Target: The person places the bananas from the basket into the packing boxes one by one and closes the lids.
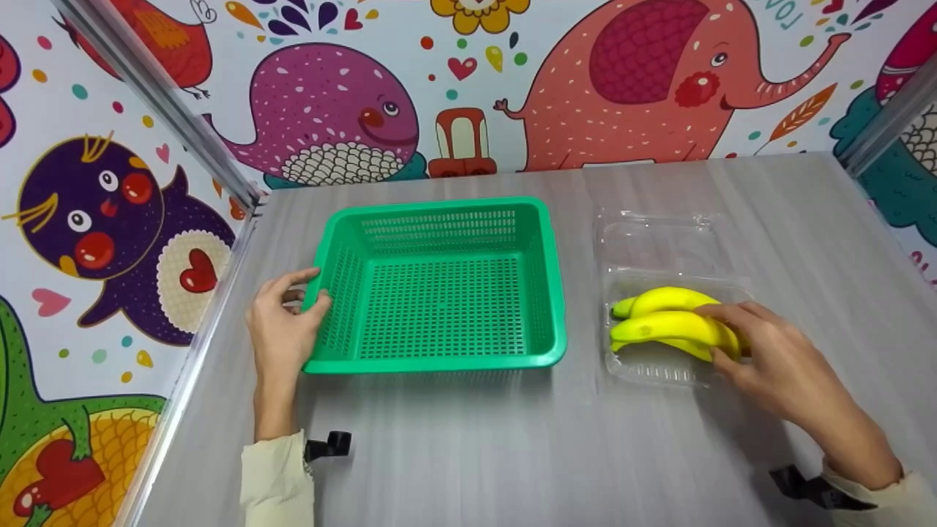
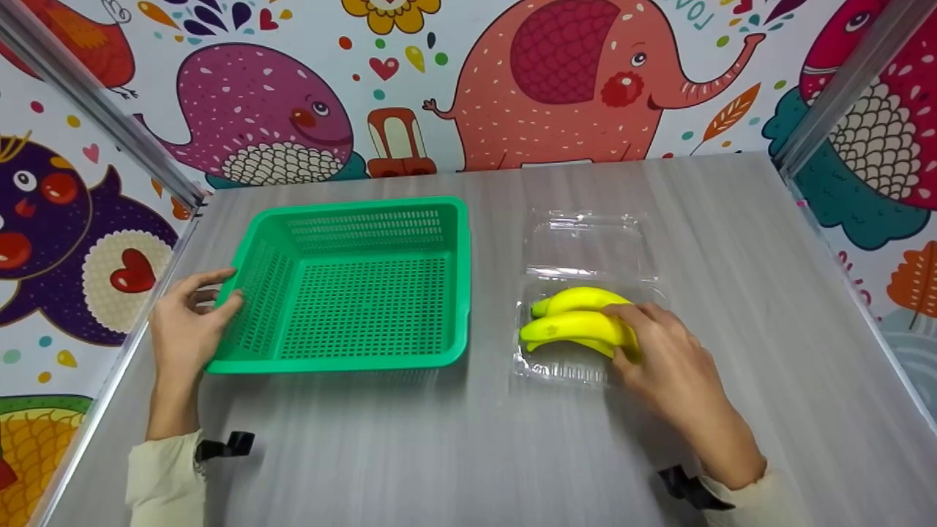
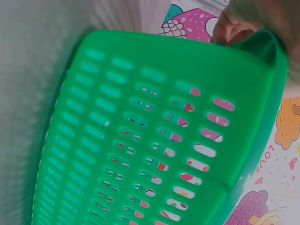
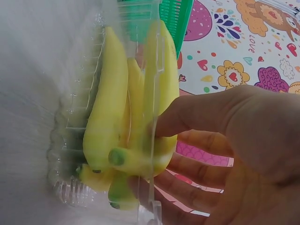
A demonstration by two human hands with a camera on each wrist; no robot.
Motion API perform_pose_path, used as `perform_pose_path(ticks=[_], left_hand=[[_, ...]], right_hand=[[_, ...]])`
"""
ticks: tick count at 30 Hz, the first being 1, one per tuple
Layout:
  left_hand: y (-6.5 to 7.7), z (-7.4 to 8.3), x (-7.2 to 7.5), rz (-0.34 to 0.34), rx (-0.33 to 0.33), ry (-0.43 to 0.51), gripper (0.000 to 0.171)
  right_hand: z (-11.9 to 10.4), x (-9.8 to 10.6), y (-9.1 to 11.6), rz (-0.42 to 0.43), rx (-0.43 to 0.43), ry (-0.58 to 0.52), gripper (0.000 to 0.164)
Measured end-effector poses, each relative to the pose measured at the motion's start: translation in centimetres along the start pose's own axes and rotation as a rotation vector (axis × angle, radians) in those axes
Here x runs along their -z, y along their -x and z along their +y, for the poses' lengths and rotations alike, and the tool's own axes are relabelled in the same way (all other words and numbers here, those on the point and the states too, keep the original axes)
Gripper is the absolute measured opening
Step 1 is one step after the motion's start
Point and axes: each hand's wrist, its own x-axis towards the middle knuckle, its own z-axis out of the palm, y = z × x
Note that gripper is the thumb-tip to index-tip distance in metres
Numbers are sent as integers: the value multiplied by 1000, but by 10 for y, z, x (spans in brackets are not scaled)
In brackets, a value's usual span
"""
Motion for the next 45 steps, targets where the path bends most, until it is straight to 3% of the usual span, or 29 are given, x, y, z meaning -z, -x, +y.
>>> perform_pose_path(ticks=[13,24,39,45], left_hand=[[1,1,-1,-8,7,0,31],[3,-1,0,-11,12,-12,32],[3,2,-2,-12,8,-24,32],[1,3,1,-13,7,-33,32]], right_hand=[[0,-4,4,13,1,31,60],[-1,-2,2,-159,-97,27,54],[1,3,4,-172,-91,34,53],[0,6,5,-141,-93,34,49]])
